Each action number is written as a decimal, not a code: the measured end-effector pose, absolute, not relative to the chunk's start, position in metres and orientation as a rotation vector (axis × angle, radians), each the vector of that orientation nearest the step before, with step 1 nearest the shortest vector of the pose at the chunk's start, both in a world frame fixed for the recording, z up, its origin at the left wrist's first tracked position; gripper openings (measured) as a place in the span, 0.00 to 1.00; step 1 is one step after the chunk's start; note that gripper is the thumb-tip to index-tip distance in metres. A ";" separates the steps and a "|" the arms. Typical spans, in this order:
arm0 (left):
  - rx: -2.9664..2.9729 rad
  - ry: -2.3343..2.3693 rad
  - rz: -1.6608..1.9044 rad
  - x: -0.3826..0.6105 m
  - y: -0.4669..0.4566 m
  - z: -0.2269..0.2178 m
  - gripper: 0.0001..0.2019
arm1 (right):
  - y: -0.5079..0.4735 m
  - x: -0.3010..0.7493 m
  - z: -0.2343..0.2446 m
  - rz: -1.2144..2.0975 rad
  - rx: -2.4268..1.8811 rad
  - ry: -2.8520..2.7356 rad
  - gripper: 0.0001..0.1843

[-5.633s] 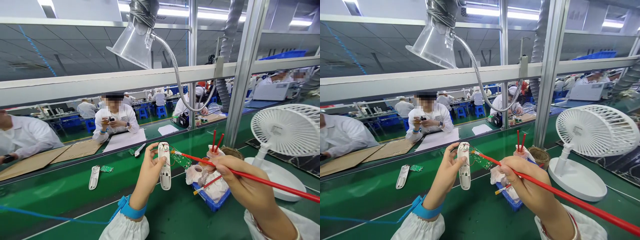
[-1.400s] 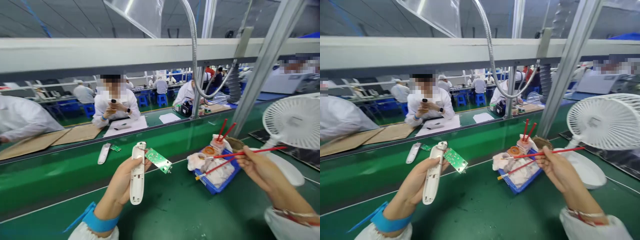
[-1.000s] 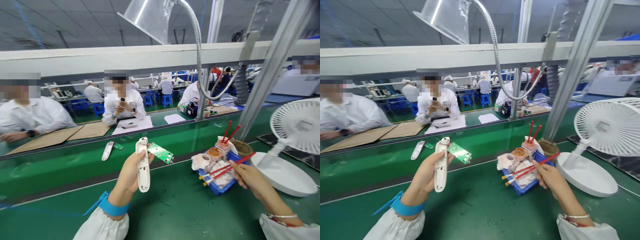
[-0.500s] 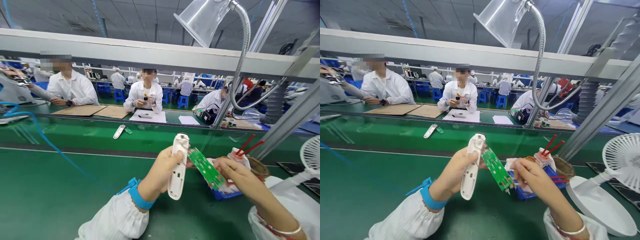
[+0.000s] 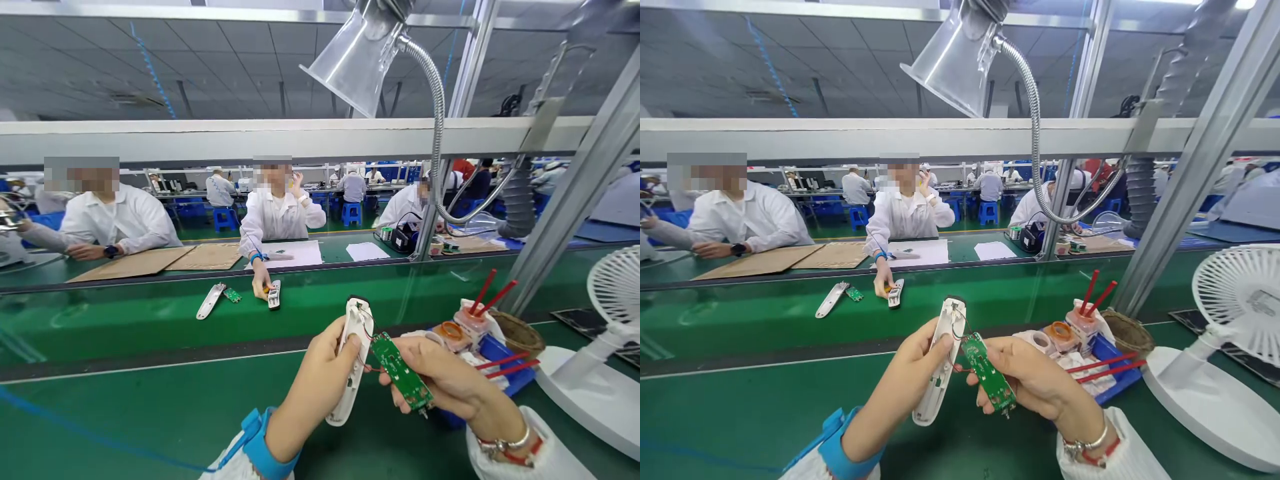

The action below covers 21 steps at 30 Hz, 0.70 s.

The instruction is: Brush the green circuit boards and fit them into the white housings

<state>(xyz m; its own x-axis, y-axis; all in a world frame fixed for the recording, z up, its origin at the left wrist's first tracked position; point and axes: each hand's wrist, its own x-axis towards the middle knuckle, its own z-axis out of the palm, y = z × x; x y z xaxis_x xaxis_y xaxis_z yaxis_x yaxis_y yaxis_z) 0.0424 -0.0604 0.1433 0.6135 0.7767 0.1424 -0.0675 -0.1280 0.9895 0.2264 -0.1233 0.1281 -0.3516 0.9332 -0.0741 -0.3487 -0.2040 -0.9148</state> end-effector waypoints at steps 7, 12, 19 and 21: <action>1.824 0.629 0.841 0.039 -0.060 0.139 0.24 | -0.128 0.223 0.137 1.606 -0.931 -1.081 0.23; 2.184 0.765 0.854 0.043 -0.057 0.130 0.25 | -0.128 0.209 0.135 1.382 -1.087 -1.095 0.29; 2.296 0.955 0.848 0.048 -0.059 0.127 0.25 | -0.125 0.189 0.120 1.034 -1.233 -1.154 0.27; 2.348 1.000 0.808 0.048 -0.060 0.125 0.25 | -0.125 0.187 0.122 1.065 -1.204 -1.134 0.26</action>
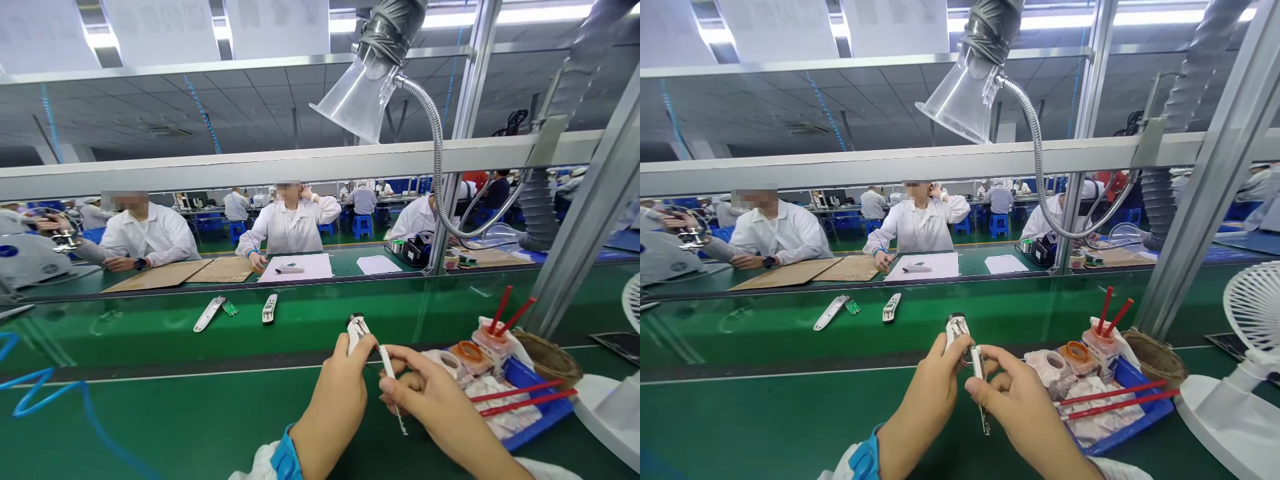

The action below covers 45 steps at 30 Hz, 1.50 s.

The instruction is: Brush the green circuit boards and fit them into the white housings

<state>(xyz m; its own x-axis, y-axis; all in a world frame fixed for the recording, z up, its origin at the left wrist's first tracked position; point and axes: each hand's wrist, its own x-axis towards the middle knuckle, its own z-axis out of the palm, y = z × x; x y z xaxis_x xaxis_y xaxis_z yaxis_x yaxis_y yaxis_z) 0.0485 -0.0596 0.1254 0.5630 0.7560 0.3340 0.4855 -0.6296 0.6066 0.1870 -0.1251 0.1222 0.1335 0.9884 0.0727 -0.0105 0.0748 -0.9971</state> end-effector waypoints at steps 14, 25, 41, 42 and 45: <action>2.624 0.923 0.714 0.050 -0.055 0.122 0.21 | -0.118 0.205 0.132 1.316 -1.204 -1.057 0.23; 2.529 0.789 0.725 0.048 -0.059 0.130 0.22 | -0.118 0.207 0.138 1.374 -1.122 -1.048 0.23; 2.067 0.686 0.687 0.053 -0.051 0.132 0.20 | -0.117 0.206 0.132 1.242 -1.134 -1.021 0.25; 2.017 0.665 0.642 0.051 -0.052 0.133 0.21 | -0.117 0.206 0.133 1.223 -1.138 -1.026 0.25; 1.851 0.610 0.535 0.050 -0.051 0.133 0.24 | -0.118 0.208 0.134 1.176 -1.158 -1.039 0.24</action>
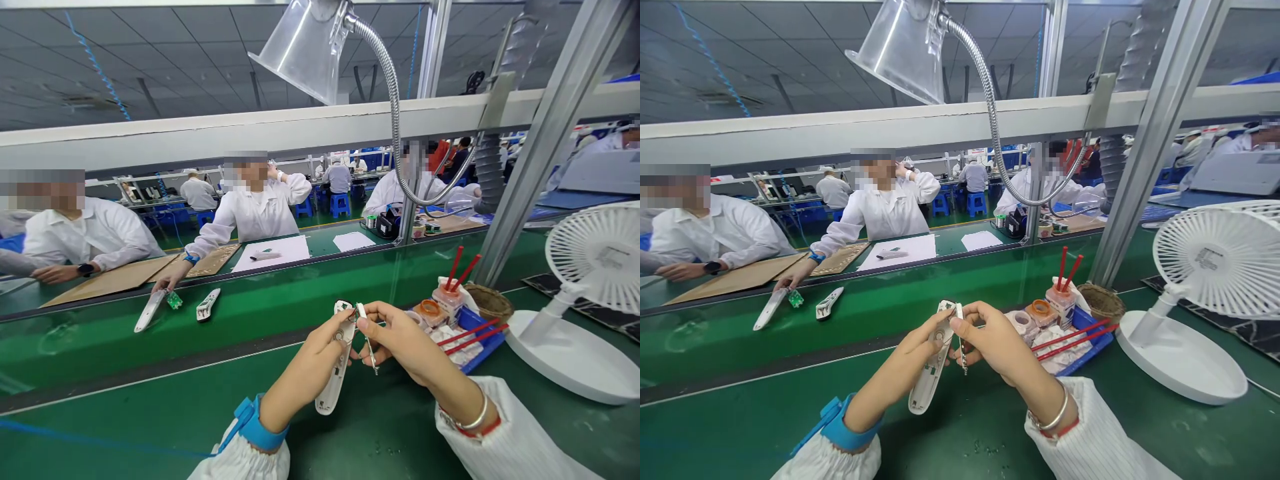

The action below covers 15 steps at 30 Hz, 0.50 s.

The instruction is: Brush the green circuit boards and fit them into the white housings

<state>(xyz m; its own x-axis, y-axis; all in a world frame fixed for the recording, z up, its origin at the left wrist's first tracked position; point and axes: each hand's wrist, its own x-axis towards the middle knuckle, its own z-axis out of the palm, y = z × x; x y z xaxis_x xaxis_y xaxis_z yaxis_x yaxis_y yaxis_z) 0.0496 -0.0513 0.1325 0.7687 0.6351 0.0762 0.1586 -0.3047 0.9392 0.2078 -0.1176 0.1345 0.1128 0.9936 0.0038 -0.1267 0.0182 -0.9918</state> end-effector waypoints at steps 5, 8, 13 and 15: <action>1.838 0.631 0.602 0.053 -0.047 0.128 0.20 | -0.119 0.207 0.137 1.147 -1.176 -1.066 0.22; 1.902 0.683 0.638 0.054 -0.046 0.126 0.18 | -0.120 0.206 0.137 1.169 -1.160 -1.074 0.22; 1.987 0.701 0.671 0.054 -0.048 0.127 0.18 | -0.121 0.203 0.136 1.172 -1.138 -1.076 0.22; 2.008 0.701 0.680 0.053 -0.048 0.128 0.18 | -0.120 0.202 0.136 1.163 -1.134 -1.072 0.23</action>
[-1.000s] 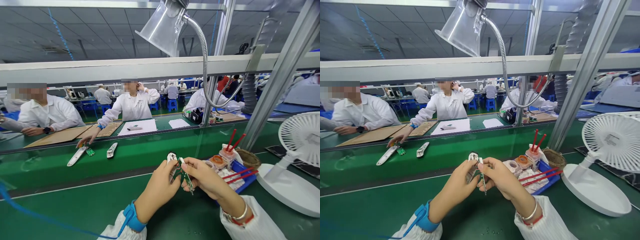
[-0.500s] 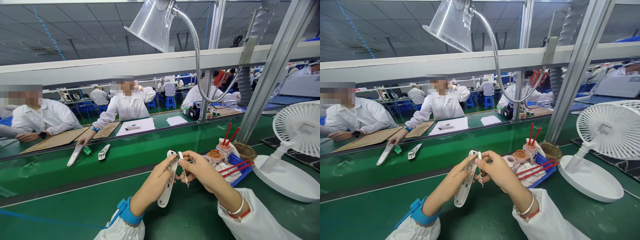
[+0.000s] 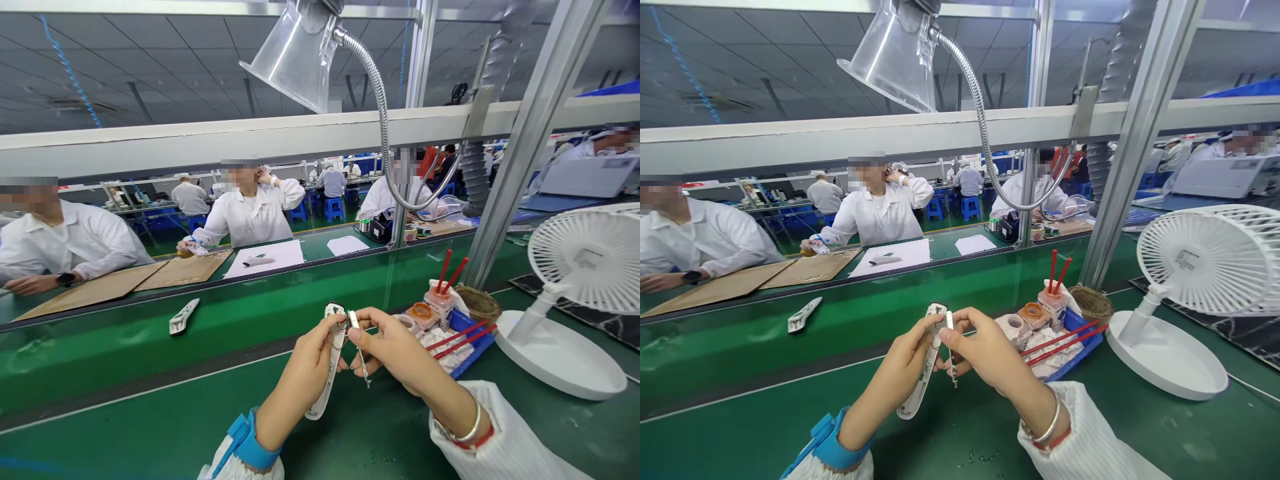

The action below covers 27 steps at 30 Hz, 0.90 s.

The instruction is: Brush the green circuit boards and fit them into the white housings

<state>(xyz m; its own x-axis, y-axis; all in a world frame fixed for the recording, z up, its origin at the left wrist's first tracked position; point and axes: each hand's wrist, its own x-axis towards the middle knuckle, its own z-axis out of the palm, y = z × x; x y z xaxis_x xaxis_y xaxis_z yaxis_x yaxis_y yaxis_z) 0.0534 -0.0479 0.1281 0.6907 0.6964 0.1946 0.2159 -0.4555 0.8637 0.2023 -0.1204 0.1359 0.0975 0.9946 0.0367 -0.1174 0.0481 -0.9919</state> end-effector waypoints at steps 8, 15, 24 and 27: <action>2.044 0.707 0.712 0.053 -0.043 0.122 0.19 | -0.119 0.202 0.136 1.137 -1.134 -1.066 0.23; 2.359 0.723 0.679 0.053 -0.042 0.117 0.21 | -0.118 0.203 0.133 1.183 -1.189 -1.067 0.23; 2.548 0.755 0.714 0.053 -0.052 0.127 0.16 | -0.117 0.205 0.136 1.279 -1.206 -1.032 0.25; 2.526 0.776 0.789 0.056 -0.050 0.123 0.13 | -0.116 0.203 0.134 1.269 -1.187 -1.019 0.24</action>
<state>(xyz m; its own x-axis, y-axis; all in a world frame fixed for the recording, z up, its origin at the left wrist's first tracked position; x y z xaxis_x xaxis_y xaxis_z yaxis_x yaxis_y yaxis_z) 0.0561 -0.0503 0.1228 0.6898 0.6039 0.3994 0.3897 -0.7746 0.4981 0.2035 -0.1159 0.1339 0.0674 0.9950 -0.0734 -0.1428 -0.0632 -0.9877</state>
